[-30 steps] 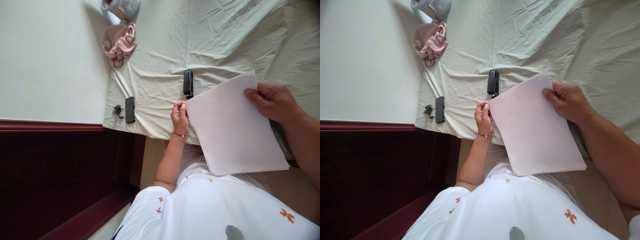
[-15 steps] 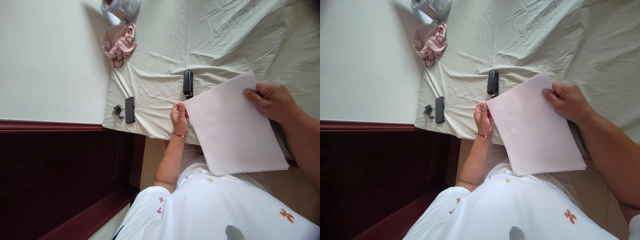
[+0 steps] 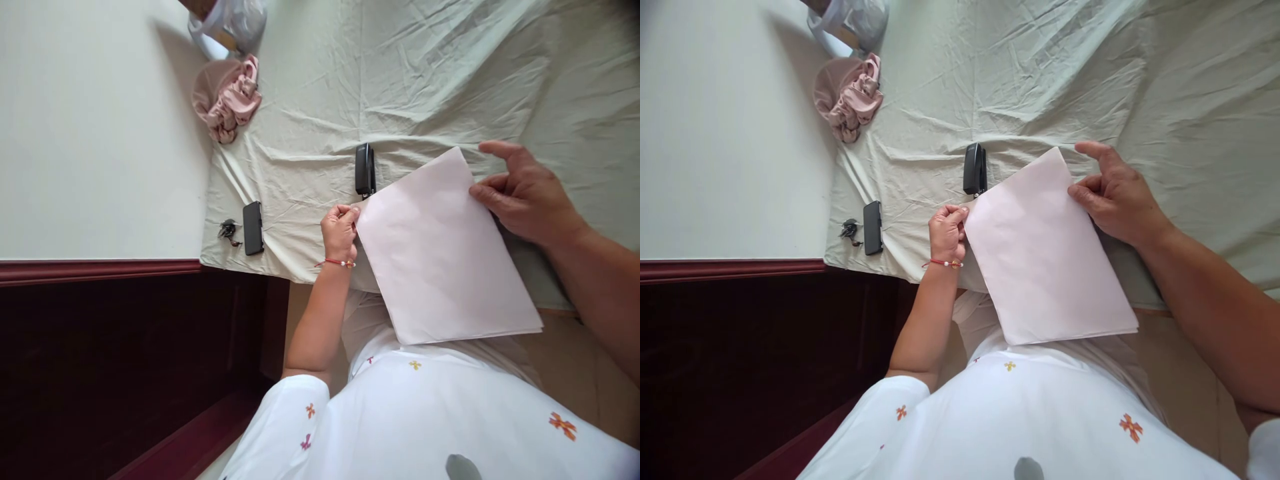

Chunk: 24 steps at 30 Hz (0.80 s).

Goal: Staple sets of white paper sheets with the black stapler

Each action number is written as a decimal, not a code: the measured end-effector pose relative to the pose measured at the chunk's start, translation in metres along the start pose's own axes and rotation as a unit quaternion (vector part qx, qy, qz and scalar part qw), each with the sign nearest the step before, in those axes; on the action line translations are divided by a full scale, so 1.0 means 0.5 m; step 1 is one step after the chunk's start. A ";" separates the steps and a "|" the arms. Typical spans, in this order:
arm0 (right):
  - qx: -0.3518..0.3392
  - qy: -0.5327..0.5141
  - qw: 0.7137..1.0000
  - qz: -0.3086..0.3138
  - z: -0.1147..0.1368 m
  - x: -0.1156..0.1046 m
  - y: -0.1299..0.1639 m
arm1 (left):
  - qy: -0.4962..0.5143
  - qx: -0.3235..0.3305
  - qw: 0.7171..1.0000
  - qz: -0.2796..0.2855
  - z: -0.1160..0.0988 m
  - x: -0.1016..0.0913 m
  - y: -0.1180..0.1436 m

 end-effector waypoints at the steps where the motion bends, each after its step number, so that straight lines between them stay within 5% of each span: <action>1: -0.003 -0.017 1.000 0.008 0.002 0.003 0.002 | -0.012 -0.008 1.000 0.003 -0.004 0.001 -0.007; 6: -0.018 0.020 0.998 0.065 0.013 0.020 0.009 | -0.031 -0.038 0.998 0.026 -0.009 0.019 -0.024; 24: 0.086 -0.013 0.996 0.001 0.006 0.003 0.001 | -0.186 -0.048 0.979 0.066 -0.017 0.051 -0.066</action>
Point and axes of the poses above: each hand's wrist, its own y-axis away from the middle knuckle, its own x-axis out of the palm, z = x × y, the point moved 6 cm from there along -y, towards the middle knuckle, and after that the axes turned 10 degrees about x, right-handed, at the moved point
